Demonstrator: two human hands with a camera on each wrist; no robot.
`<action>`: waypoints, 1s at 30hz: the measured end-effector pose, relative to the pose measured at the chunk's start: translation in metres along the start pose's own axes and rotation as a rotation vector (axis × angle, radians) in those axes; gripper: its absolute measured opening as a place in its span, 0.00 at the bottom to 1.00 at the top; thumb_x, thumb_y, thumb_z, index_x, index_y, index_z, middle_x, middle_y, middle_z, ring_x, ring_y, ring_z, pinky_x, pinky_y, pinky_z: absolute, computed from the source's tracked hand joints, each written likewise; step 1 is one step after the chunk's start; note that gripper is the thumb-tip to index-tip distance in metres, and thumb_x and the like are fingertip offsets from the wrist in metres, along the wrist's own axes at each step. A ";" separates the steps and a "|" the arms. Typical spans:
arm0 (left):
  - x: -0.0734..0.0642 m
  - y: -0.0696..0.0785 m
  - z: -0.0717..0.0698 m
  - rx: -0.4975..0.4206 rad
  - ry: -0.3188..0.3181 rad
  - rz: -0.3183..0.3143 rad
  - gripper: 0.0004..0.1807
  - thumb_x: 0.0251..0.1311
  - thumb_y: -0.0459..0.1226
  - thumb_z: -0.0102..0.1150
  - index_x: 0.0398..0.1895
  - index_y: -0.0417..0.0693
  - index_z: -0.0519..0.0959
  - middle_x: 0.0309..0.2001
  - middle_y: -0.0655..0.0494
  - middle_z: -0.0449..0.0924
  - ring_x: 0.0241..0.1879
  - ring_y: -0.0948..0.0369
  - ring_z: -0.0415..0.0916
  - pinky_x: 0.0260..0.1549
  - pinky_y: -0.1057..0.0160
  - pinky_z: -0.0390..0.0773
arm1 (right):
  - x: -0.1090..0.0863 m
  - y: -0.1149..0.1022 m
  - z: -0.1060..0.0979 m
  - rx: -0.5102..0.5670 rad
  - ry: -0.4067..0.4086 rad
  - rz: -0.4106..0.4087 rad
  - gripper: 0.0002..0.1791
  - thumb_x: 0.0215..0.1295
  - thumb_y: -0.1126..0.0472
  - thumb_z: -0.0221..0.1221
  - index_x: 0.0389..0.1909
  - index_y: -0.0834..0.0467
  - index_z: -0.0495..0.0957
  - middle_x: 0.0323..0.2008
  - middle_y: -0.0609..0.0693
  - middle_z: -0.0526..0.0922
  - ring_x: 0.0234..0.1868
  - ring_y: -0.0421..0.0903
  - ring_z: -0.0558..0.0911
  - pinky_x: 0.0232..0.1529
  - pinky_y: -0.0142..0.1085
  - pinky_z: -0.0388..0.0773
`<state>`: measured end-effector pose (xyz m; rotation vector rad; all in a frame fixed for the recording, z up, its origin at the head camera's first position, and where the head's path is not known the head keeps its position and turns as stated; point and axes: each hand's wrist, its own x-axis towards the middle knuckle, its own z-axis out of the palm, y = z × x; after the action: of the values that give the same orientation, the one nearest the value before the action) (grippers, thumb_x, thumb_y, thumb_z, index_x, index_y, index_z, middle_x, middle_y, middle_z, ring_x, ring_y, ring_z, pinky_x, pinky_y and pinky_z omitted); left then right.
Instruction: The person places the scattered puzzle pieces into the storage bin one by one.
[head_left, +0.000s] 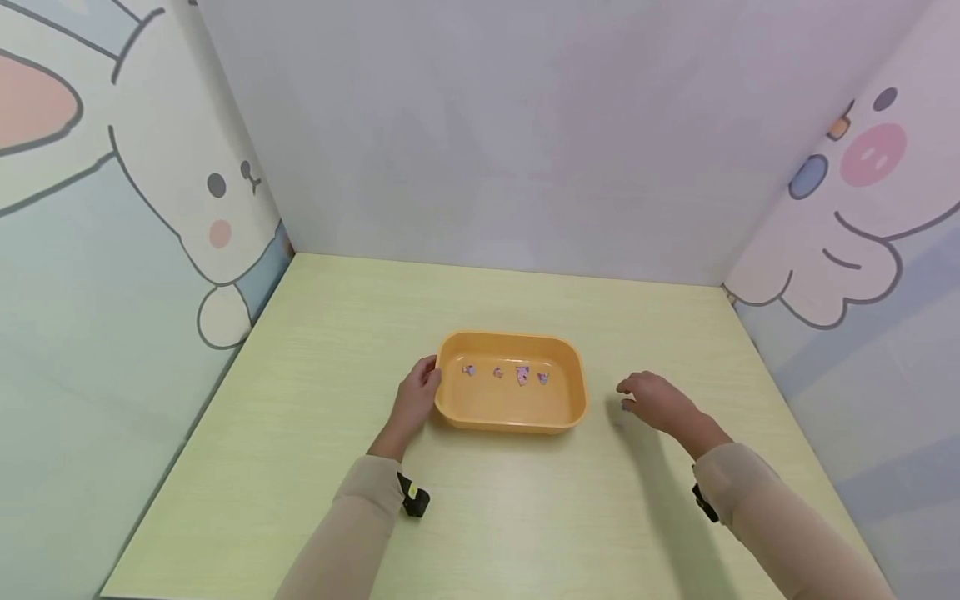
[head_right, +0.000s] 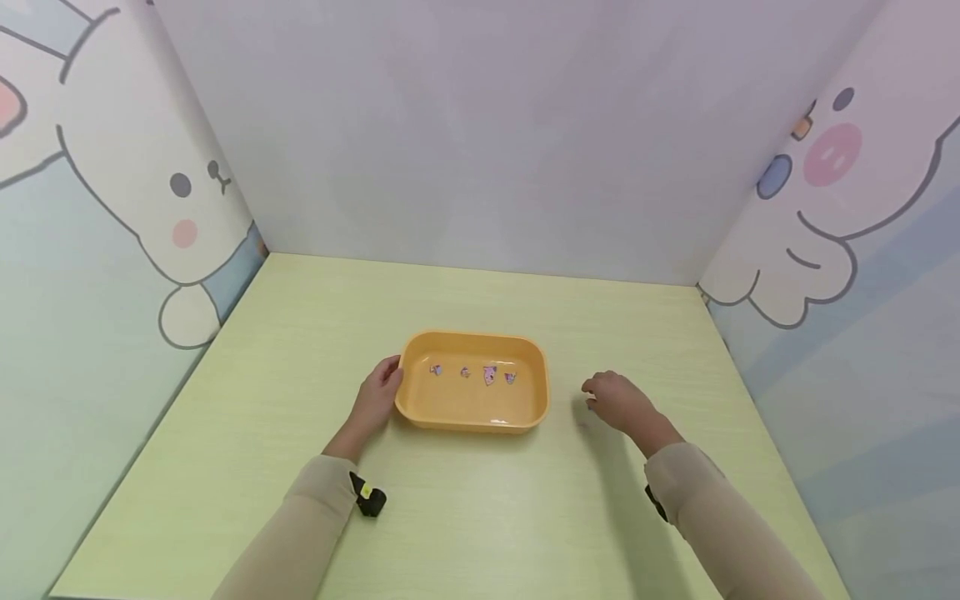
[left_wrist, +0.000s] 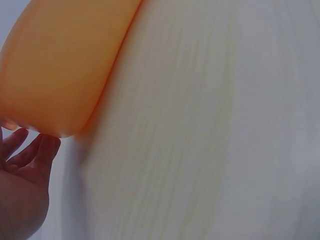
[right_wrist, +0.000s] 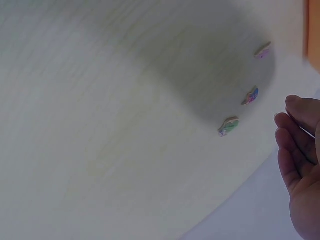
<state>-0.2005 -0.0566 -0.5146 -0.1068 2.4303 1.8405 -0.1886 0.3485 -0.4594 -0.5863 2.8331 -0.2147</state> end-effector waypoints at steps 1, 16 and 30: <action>0.000 0.000 0.000 0.000 0.000 0.000 0.23 0.73 0.41 0.44 0.66 0.42 0.69 0.62 0.44 0.72 0.61 0.51 0.69 0.59 0.52 0.70 | -0.001 0.001 0.002 -0.010 -0.003 0.000 0.11 0.62 0.67 0.63 0.45 0.68 0.81 0.40 0.57 0.81 0.46 0.59 0.78 0.47 0.51 0.77; 0.000 -0.001 0.001 0.003 0.002 -0.001 0.23 0.73 0.42 0.44 0.67 0.42 0.68 0.63 0.44 0.71 0.62 0.52 0.69 0.60 0.53 0.70 | -0.007 0.005 0.014 -0.063 -0.003 -0.030 0.05 0.63 0.67 0.62 0.38 0.64 0.82 0.32 0.50 0.78 0.36 0.52 0.78 0.39 0.47 0.78; -0.003 0.001 0.001 0.002 0.011 0.000 0.23 0.73 0.42 0.45 0.66 0.42 0.69 0.62 0.44 0.72 0.62 0.52 0.69 0.60 0.53 0.70 | -0.004 0.007 0.019 -0.052 0.010 -0.011 0.07 0.63 0.67 0.62 0.26 0.57 0.76 0.24 0.45 0.70 0.26 0.44 0.69 0.29 0.40 0.71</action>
<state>-0.1979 -0.0558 -0.5140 -0.1174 2.4395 1.8424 -0.1826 0.3552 -0.4779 -0.6138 2.8532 -0.1473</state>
